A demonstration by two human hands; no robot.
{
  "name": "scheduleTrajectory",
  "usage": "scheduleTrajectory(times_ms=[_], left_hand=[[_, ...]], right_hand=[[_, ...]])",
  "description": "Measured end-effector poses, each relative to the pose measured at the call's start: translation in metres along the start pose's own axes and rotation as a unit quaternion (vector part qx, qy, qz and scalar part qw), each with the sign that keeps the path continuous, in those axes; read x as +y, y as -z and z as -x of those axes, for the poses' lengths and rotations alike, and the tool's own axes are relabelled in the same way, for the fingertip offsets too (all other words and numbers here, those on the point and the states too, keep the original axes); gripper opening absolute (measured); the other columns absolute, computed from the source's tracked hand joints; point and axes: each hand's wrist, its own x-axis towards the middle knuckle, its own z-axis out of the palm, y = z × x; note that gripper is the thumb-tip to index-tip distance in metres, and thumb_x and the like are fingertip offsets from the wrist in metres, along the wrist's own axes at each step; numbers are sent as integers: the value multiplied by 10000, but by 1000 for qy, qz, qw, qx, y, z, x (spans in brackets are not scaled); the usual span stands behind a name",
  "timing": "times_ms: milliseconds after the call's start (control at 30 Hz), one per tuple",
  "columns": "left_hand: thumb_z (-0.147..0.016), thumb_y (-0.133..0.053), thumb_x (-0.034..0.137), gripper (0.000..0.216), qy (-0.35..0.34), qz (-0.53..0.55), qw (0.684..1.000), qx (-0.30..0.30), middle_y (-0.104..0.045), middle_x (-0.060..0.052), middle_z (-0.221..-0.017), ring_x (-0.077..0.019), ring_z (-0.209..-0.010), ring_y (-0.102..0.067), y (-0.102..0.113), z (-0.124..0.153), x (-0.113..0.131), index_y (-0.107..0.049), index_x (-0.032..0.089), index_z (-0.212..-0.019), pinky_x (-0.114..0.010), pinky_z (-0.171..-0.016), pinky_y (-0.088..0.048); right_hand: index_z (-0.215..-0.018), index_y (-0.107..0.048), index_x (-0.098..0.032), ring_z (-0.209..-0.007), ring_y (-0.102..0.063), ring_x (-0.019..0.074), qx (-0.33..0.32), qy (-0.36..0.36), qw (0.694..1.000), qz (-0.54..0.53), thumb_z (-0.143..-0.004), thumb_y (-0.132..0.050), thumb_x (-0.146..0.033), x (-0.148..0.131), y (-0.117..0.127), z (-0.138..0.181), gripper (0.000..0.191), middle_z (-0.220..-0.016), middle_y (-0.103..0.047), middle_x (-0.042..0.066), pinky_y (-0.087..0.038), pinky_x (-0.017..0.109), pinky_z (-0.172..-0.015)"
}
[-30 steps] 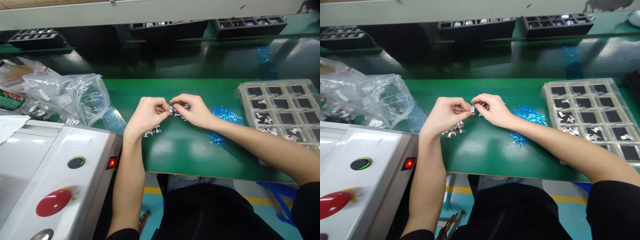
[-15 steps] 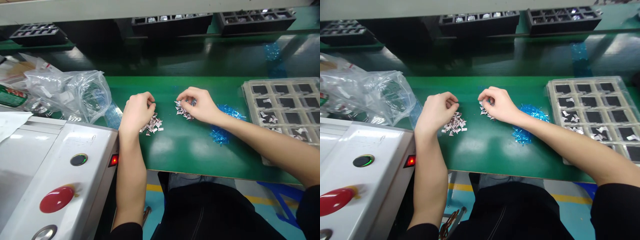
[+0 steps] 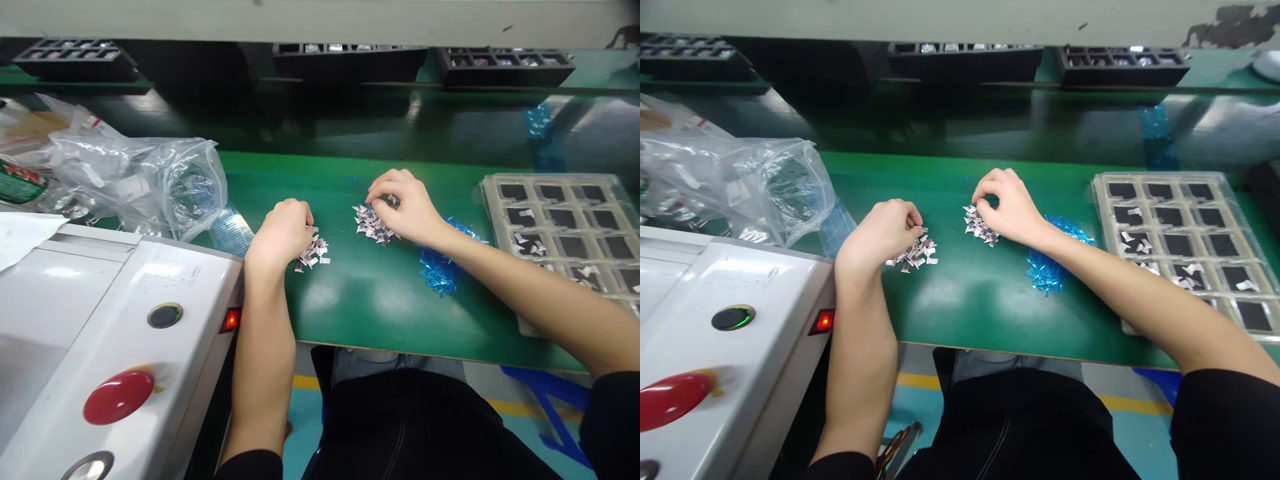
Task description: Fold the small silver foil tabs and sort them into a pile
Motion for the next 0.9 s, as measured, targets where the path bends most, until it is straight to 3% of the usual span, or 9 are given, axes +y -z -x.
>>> scheduleTrajectory(times_ms=[300,467,667,900], left_hand=[[-956,-736,138,206,-13,60,998,21,-785,-90,-941,-335,-976,-763,7,5,8,-646,239,-800,-447,-870,-572],[-958,-728,173,161,-58,151,985,59,-800,-36,-898,-281,-923,-771,14,9,15,-638,236,-840,-420,-903,-578],[-924,-695,163,114,-91,202,970,96,-786,-17,-840,-246,-826,-755,14,11,17,-648,246,-861,-394,-861,-575],[-877,-707,183,94,-113,205,968,87,-803,-28,-813,-248,-811,-774,12,7,18,-762,231,-819,-393,-864,-601]], right_hand=[[-1038,-816,-217,-1150,-726,393,-21,-60,994,94,-936,-645,-183,31,-3,-43,201,-1181,-787,145,-562,651,-1117],[-1215,-834,-149,-1068,-752,352,-69,-58,990,108,-948,-685,-228,50,-17,-62,315,-1194,-793,171,-606,558,-1080],[-1066,-879,-176,-1025,-714,345,-66,0,991,117,-932,-723,-266,63,-29,-67,224,-1017,-761,147,-591,590,-1082],[-941,-837,-213,-943,-698,307,-31,-39,995,84,-881,-755,-245,61,-32,-64,106,-993,-758,111,-595,541,-1030]])
